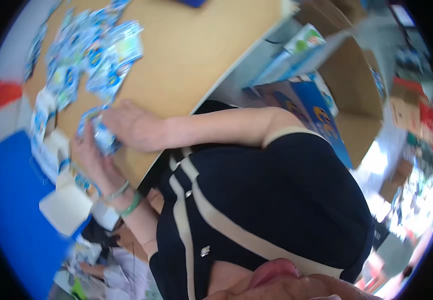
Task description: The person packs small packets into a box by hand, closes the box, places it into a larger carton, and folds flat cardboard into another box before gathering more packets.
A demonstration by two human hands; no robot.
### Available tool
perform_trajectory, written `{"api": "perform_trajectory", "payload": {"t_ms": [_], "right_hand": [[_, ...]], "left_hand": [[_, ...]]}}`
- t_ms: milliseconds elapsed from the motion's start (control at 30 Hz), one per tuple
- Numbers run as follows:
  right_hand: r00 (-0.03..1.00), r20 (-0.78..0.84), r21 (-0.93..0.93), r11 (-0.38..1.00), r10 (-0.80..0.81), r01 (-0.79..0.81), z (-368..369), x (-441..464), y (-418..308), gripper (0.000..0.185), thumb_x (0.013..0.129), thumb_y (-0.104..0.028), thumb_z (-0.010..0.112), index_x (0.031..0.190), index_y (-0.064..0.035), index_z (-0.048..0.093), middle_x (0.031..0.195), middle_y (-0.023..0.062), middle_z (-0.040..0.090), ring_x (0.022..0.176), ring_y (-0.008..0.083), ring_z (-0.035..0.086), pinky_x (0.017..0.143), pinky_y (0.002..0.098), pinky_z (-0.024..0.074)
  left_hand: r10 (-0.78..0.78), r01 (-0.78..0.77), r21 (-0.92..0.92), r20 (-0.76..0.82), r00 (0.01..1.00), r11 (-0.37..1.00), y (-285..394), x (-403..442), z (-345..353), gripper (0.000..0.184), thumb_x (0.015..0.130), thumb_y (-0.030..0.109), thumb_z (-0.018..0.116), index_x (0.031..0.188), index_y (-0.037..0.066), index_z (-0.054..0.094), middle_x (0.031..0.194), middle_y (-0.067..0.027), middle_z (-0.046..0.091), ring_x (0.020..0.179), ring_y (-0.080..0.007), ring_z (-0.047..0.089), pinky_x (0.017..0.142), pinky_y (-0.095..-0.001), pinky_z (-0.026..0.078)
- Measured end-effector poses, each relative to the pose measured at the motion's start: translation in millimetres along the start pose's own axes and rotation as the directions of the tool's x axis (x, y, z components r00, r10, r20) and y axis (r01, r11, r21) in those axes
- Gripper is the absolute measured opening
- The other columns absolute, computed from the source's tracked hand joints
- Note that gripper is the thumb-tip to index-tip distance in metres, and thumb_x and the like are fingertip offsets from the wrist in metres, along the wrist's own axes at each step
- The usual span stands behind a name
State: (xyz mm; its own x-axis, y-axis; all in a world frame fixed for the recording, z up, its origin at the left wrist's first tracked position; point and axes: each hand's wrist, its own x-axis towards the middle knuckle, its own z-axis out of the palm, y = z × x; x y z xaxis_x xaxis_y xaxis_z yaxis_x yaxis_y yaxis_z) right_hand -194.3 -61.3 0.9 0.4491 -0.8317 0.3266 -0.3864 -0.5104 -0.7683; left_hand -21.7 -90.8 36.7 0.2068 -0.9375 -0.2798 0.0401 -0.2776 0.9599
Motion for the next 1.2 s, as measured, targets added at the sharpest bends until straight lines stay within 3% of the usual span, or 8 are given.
{"api": "perform_trajectory", "payload": {"t_ms": [133, 533, 633, 700, 767, 833, 1033, 1200], "right_hand": [[0.94, -0.293, -0.003, 0.984, -0.174, 0.181, 32.8, 3.4, 13.4, 0.042, 0.089, -0.005, 0.053, 0.13, 0.006, 0.048, 0.131, 0.0289, 0.053, 0.124, 0.0435, 0.051, 0.107, 0.0481, 0.0411], [0.979, 0.004, -0.204, 0.958, -0.204, 0.2, 9.2, 16.0, 0.5, 0.046, 0.09, -0.01, 0.052, 0.135, 0.0025, 0.046, 0.14, 0.028, 0.047, 0.133, 0.0412, 0.044, 0.111, 0.0484, 0.0353], [0.983, 0.122, 0.023, 0.991, -0.136, 0.135, -16.6, 19.1, 12.2, 0.049, 0.089, -0.012, 0.06, 0.136, -0.0038, 0.05, 0.142, 0.0214, 0.049, 0.136, 0.0363, 0.043, 0.112, 0.0444, 0.0352], [0.994, -0.108, -0.016, 1.0, -0.006, 0.004, -36.0, 16.7, 30.9, 0.051, 0.086, -0.012, 0.063, 0.136, -0.0058, 0.051, 0.141, 0.0195, 0.051, 0.136, 0.0355, 0.042, 0.112, 0.0458, 0.0347], [0.932, -0.298, -0.591, 0.806, -0.207, -0.01, -65.1, 27.7, 52.2, 0.053, 0.086, -0.011, 0.062, 0.137, -0.0069, 0.051, 0.134, 0.0196, 0.056, 0.129, 0.0348, 0.049, 0.106, 0.0441, 0.0409], [0.938, -0.315, -0.808, 0.559, -0.143, -0.186, -84.7, 41.1, 56.1, 0.05, 0.085, -0.012, 0.062, 0.134, -0.009, 0.053, 0.128, 0.0193, 0.06, 0.121, 0.0347, 0.056, 0.098, 0.0417, 0.0468], [0.91, -0.136, -0.78, 0.524, 0.392, -0.343, -109.7, 47.8, 75.1, 0.027, 0.087, -0.015, 0.06, 0.113, -0.0074, 0.058, 0.113, 0.0149, 0.063, 0.104, 0.0335, 0.061, 0.084, 0.0457, 0.0519], [0.902, -0.391, -0.657, 0.742, -0.181, -0.135, -89.0, 35.3, 86.6, 0.017, 0.091, -0.016, 0.058, 0.105, -0.007, 0.059, 0.103, 0.0138, 0.066, 0.096, 0.034, 0.064, 0.08, 0.0467, 0.0521]], "left_hand": [[0.184, -0.135, 0.228, -0.206, 0.961, 0.964, -11.0, -10.0, 3.4, 0.032, 0.095, 0.021, 0.066, 0.116, -0.003, 0.063, 0.103, -0.0103, 0.07, 0.091, -0.0154, 0.066, 0.076, -0.0283, 0.053], [0.213, -0.181, 0.141, -0.269, 0.939, 0.973, -11.0, -12.4, 8.0, 0.065, 0.086, 0.015, 0.075, 0.138, -0.004, 0.042, 0.12, -0.017, 0.06, 0.101, -0.02, 0.061, 0.084, -0.0317, 0.053], [0.193, -0.184, 0.058, -0.273, 0.943, 0.981, -17.9, -7.4, 3.3, 0.062, 0.083, 0.01, 0.075, 0.136, -0.003, 0.044, 0.117, -0.0172, 0.061, 0.1, -0.0204, 0.062, 0.083, -0.0317, 0.053], [0.158, -0.152, 0.045, -0.27, 0.95, 0.987, -14.9, -9.7, 5.8, 0.061, 0.082, 0.01, 0.075, 0.134, -0.002, 0.046, 0.114, -0.017, 0.062, 0.098, -0.02, 0.063, 0.082, -0.0313, 0.054], [0.135, -0.133, 0.028, -0.281, 0.95, 0.991, -18.7, -9.7, 4.0, 0.06, 0.081, 0.009, 0.075, 0.133, -0.002, 0.047, 0.113, -0.0169, 0.062, 0.097, -0.0198, 0.064, 0.081, -0.031, 0.054], [0.192, -0.167, 0.112, -0.277, 0.941, 0.98, -24.5, -5.6, 1.6, 0.057, 0.08, 0.01, 0.075, 0.13, -0.002, 0.049, 0.112, -0.0171, 0.063, 0.095, -0.02, 0.065, 0.081, -0.0312, 0.054], [0.281, -0.209, 0.252, -0.296, 0.913, 0.945, -28.4, -3.7, -1.6, 0.055, 0.079, 0.013, 0.075, 0.127, -0.003, 0.053, 0.114, -0.0192, 0.063, 0.096, -0.0227, 0.066, 0.082, -0.0329, 0.054], [0.296, -0.197, 0.325, -0.292, 0.909, 0.925, -34.1, 1.3, -6.8, 0.055, 0.079, 0.016, 0.075, 0.127, -0.002, 0.054, 0.116, -0.0214, 0.06, 0.1, -0.028, 0.066, 0.085, -0.0364, 0.054]]}}
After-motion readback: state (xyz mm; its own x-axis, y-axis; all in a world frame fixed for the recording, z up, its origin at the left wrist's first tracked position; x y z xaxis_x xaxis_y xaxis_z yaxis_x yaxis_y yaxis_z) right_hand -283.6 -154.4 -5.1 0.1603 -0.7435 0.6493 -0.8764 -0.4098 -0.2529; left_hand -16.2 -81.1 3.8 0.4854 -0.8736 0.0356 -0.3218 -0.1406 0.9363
